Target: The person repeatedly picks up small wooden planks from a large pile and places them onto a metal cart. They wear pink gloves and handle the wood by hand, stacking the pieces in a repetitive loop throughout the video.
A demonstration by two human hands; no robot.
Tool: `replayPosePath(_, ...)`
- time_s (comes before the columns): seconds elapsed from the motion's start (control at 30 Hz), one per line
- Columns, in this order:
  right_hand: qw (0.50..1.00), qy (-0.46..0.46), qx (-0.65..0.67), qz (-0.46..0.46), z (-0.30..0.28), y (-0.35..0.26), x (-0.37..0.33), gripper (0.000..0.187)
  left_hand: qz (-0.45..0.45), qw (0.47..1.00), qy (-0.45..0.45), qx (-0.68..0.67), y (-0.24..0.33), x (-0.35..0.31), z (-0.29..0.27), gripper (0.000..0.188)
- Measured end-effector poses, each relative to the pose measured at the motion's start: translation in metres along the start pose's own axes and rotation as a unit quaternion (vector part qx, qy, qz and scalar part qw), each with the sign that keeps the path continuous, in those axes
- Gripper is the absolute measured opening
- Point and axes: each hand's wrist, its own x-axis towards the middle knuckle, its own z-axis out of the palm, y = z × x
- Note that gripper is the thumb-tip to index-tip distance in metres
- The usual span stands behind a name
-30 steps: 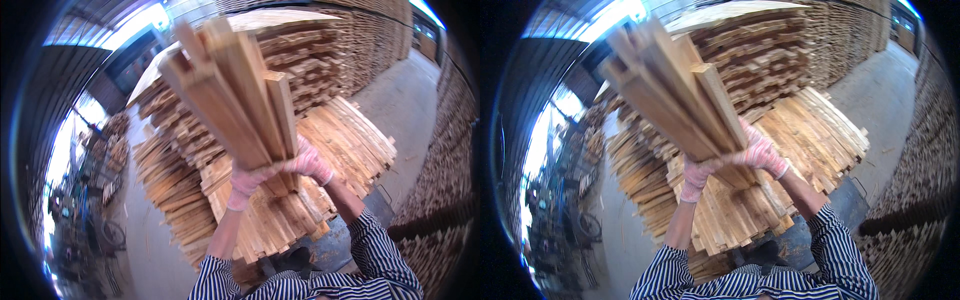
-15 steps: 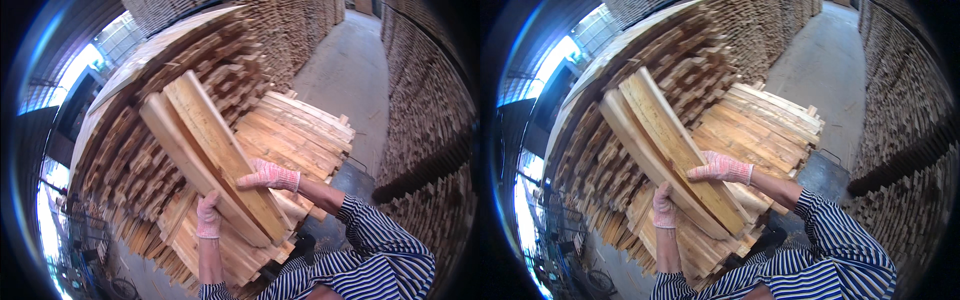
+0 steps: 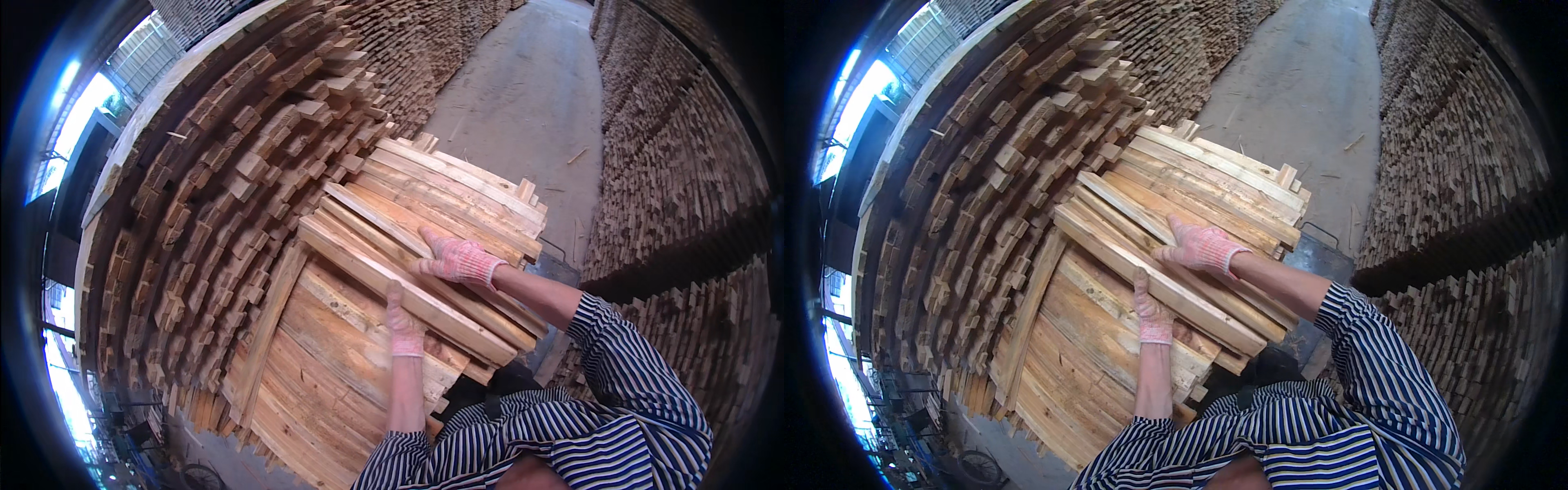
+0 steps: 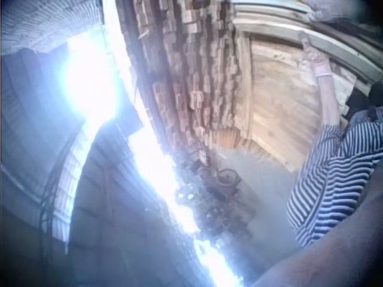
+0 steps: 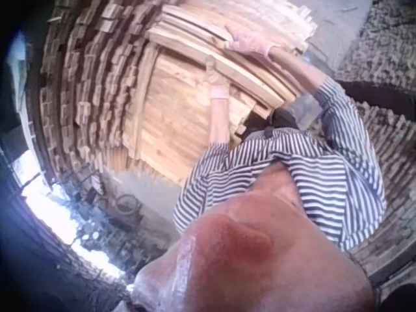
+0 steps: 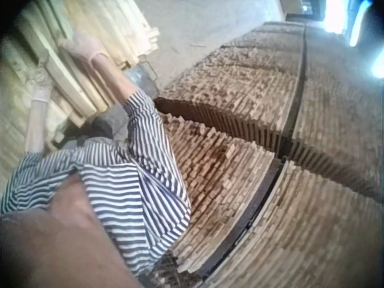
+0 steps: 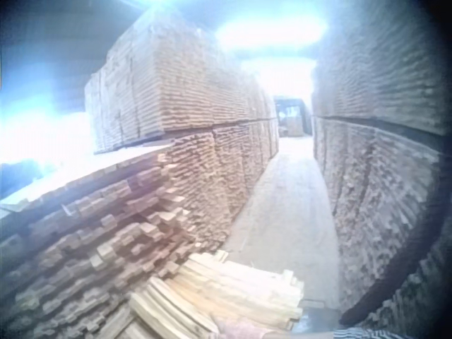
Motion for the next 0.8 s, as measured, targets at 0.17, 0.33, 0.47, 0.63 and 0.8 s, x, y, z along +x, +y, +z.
replayPosePath(0.17,0.997,-0.049,0.028,0.046,-0.019,0.032,0.017,0.082,-0.054,0.994,0.077,0.051,-0.007,0.004,0.030,0.062)
replayPosePath(0.33,0.999,-0.010,0.040,-0.009,-0.048,0.014,0.010,0.085,0.019,1.000,-0.010,-0.012,-0.023,0.022,0.025,0.073)
replayPosePath(0.47,0.996,0.021,0.019,-0.085,-0.083,0.069,0.030,0.088,0.087,0.996,-0.008,0.000,-0.034,0.039,0.038,0.100)
replayPosePath(0.63,0.997,0.062,-0.009,-0.052,-0.151,0.160,0.074,0.081,0.095,0.994,0.034,0.035,-0.051,0.051,0.059,0.087)
replayPosePath(0.8,0.992,0.074,-0.089,-0.051,-0.159,0.218,0.151,0.060,0.083,0.993,0.082,0.021,-0.062,0.061,0.061,0.082)
